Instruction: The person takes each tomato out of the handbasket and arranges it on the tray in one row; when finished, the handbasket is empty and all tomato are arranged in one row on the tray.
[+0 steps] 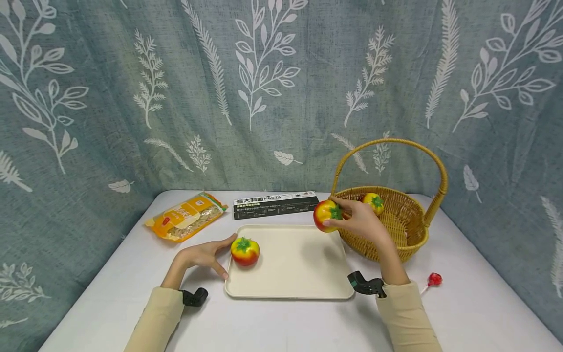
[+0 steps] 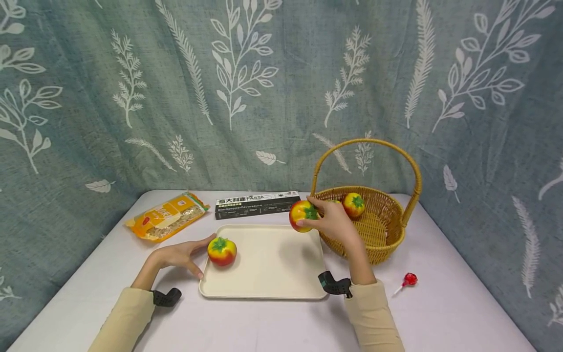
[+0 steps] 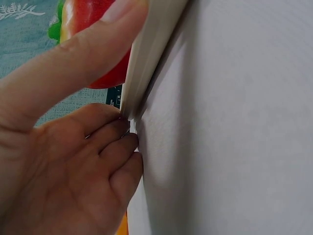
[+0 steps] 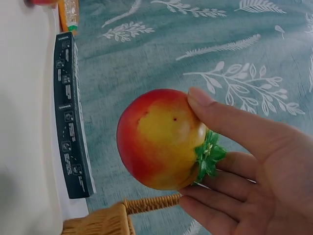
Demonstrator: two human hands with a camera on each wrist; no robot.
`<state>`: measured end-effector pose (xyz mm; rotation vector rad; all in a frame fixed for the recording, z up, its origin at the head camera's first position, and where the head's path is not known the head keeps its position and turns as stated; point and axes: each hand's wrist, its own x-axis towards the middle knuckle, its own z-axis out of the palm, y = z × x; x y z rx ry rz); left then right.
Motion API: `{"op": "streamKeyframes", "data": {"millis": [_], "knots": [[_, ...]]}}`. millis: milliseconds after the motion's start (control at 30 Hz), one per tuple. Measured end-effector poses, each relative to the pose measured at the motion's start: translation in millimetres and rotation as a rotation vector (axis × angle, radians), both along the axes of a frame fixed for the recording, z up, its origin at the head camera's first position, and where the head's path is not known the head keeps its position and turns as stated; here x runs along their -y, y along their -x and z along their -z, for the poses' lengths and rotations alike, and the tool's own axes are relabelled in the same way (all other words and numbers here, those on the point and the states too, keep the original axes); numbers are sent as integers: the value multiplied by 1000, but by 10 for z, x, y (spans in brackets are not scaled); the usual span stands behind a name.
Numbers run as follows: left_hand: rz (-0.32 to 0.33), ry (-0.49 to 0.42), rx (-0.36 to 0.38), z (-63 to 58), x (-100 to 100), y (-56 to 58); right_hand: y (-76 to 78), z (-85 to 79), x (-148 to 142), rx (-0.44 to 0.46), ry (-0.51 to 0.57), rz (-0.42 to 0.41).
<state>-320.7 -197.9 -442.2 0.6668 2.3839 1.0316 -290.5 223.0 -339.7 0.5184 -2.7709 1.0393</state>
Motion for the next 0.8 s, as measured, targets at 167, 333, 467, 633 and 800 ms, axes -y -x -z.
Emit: {"op": "streamKeyframes", "data": {"millis": [167,333,467,633,800], "knots": [[-3,6,-6,-11,-4,-6,-8,33,143,14,-3,-30],[-2,7,-7,-6,-8,-2,-1,86,309,21,6,-83],[-2,2,-2,0,-17,-1,5,120,461,11,8,-127],[-3,9,-9,0,-22,-4,13,193,623,-1,-38,-181],[-4,17,-23,2,-15,-9,16,263,707,14,-55,-220]]}}
